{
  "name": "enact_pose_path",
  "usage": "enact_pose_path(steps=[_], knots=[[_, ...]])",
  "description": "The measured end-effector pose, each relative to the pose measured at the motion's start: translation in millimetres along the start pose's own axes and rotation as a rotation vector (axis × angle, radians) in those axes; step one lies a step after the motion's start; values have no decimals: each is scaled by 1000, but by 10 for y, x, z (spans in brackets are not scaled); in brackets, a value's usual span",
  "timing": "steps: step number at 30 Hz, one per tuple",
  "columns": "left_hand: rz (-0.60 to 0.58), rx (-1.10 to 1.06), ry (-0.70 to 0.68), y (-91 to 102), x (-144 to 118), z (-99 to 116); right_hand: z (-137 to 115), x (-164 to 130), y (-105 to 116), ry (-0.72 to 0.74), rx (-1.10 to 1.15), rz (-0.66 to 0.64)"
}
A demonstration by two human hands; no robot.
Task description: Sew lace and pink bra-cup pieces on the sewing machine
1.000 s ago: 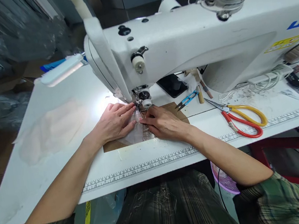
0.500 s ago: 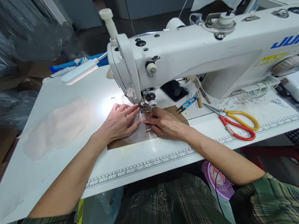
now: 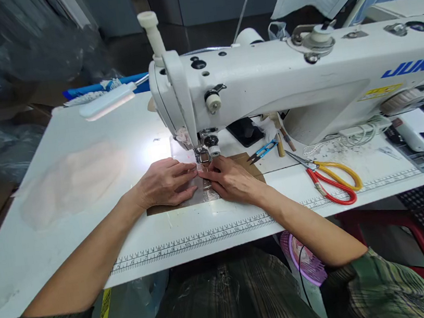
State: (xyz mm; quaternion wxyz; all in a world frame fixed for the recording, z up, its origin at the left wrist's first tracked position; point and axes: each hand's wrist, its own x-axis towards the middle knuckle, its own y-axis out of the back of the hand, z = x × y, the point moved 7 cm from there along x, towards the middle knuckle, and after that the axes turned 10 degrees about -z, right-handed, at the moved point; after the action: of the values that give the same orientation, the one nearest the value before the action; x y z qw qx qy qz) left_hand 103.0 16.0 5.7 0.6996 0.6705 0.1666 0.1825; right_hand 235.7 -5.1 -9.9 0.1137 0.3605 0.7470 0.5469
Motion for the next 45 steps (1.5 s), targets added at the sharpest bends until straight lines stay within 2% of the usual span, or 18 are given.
enact_pose_path(steps=[8, 24, 34, 37, 41, 43, 45], knots=[[37, 63, 41, 9, 5, -12, -17, -5, -5, -26, -8, 2], [21, 154, 178, -48, 79, -120, -16, -6, 3, -94, 5, 22], [105, 194, 254, 19, 63, -159, 61, 3, 36, -143, 72, 48], [186, 176, 238, 100, 18, -178, 84, -3, 114, -161, 149, 89], [311, 120, 193, 324, -79, -118, 91, 0, 189, -164, 227, 158], [255, 40, 111, 360, -97, -9, 84, 8, 189, -153, 242, 177], [150, -58, 14, 324, -113, 116, 72, 14, 171, -137, 242, 183]])
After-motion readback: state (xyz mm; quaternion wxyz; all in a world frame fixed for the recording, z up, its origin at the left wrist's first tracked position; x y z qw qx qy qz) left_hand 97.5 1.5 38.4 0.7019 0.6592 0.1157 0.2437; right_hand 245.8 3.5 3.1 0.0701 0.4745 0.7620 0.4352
